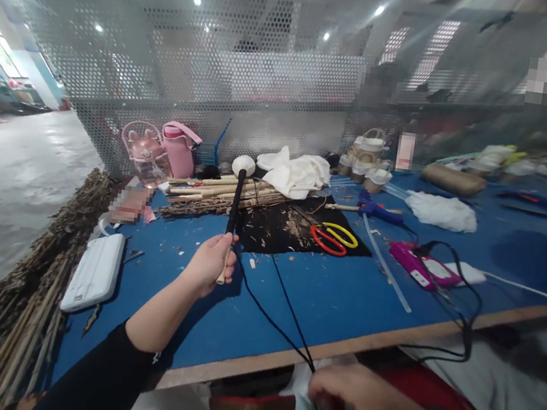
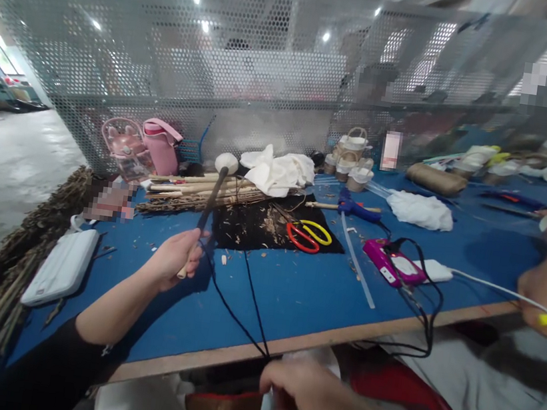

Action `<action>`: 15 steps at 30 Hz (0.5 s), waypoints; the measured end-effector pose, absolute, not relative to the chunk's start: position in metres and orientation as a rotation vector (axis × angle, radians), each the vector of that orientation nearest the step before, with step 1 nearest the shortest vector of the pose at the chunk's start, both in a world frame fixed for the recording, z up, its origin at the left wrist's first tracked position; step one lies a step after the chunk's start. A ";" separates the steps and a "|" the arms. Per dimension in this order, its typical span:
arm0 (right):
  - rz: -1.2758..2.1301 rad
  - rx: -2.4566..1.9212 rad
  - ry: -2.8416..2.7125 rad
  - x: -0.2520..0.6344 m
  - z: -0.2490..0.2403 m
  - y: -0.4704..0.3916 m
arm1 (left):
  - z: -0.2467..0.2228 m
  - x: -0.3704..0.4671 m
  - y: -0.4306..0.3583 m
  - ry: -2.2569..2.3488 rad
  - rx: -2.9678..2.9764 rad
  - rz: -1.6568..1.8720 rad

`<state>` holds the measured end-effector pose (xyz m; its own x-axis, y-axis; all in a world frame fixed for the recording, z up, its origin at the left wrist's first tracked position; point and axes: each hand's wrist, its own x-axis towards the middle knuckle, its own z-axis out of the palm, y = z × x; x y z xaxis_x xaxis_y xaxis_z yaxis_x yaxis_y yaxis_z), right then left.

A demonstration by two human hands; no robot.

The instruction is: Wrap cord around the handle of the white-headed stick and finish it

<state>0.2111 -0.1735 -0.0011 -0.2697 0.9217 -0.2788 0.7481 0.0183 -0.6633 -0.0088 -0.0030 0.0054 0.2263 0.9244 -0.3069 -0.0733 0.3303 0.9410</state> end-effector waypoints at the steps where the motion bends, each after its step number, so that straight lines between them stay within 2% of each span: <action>1: 1.152 -1.687 -1.989 0.211 0.003 -0.167 | 0.006 -0.009 -0.003 1.113 0.986 0.868; 3: 1.286 -1.557 -1.720 0.208 0.014 -0.145 | 0.006 -0.008 -0.004 1.112 0.983 0.862; 6: 1.277 -1.323 -1.482 0.190 0.022 -0.090 | 0.006 -0.005 -0.004 1.109 0.971 0.861; 10: 1.602 -1.221 -1.220 0.150 0.013 -0.014 | 0.003 -0.002 -0.002 1.126 0.967 0.876; 13: 1.883 -1.102 -1.151 0.126 0.002 0.014 | -0.002 -0.001 0.000 1.131 0.980 0.877; 15: 1.909 -1.031 -1.199 0.119 -0.002 0.018 | -0.005 -0.002 0.002 1.122 0.983 0.860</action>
